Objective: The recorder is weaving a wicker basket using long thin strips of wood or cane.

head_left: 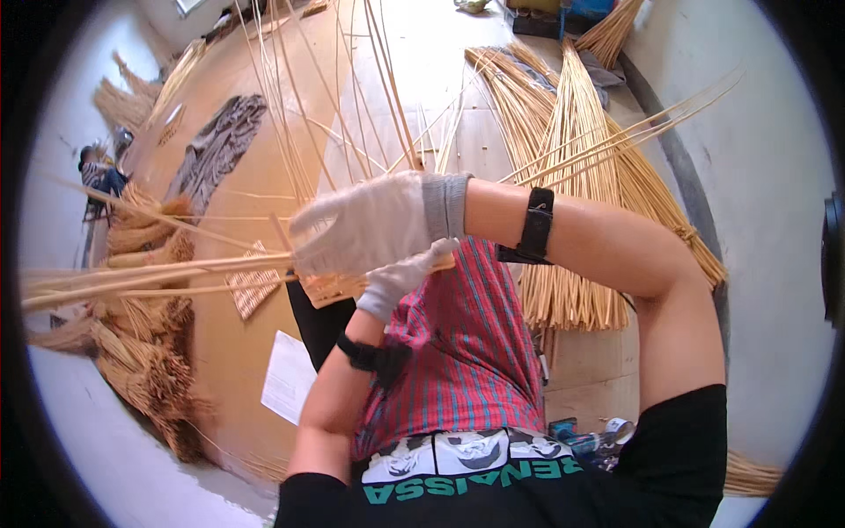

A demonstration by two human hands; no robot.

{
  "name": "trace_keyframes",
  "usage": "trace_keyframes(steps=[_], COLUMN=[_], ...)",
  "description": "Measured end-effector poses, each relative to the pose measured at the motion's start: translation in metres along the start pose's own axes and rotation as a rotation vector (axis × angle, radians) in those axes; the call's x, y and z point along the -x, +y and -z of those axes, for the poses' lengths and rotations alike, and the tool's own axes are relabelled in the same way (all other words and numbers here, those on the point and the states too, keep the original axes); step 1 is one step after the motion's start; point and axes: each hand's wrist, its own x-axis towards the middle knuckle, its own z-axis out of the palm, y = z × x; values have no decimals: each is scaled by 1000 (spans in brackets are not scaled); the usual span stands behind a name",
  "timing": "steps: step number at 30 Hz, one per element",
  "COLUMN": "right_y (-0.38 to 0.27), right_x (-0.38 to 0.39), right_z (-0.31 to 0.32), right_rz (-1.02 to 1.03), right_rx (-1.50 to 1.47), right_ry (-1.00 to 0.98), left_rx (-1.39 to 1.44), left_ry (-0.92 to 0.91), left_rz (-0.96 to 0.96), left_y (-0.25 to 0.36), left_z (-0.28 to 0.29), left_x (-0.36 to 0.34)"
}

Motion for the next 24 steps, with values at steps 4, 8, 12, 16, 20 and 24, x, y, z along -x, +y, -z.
trace_keyframes(steps=[4,8,12,16,20,24], right_y=[-5,-5,-10,-34,-41,-34], right_x=[41,83,89,73,71,84], right_z=[-22,-45,-67,-85,-99,-100], right_rz=[-1456,-1547,-1566,-1779,-1839,-1823], right_rx=[-560,-791,-573,-246,-32,-135], right_ry=[98,-605,-747,-455,-429,-374], left_rx=[830,1052,726,106,-235,-210], left_ry=[574,633,696,303,115,258], left_rz=[104,461,401,161,-267,-363], left_y=[16,1,-5,32,74,62], left_z=[41,65,65,61,21,45], left_x=[21,30,5,-100,-157,-59])
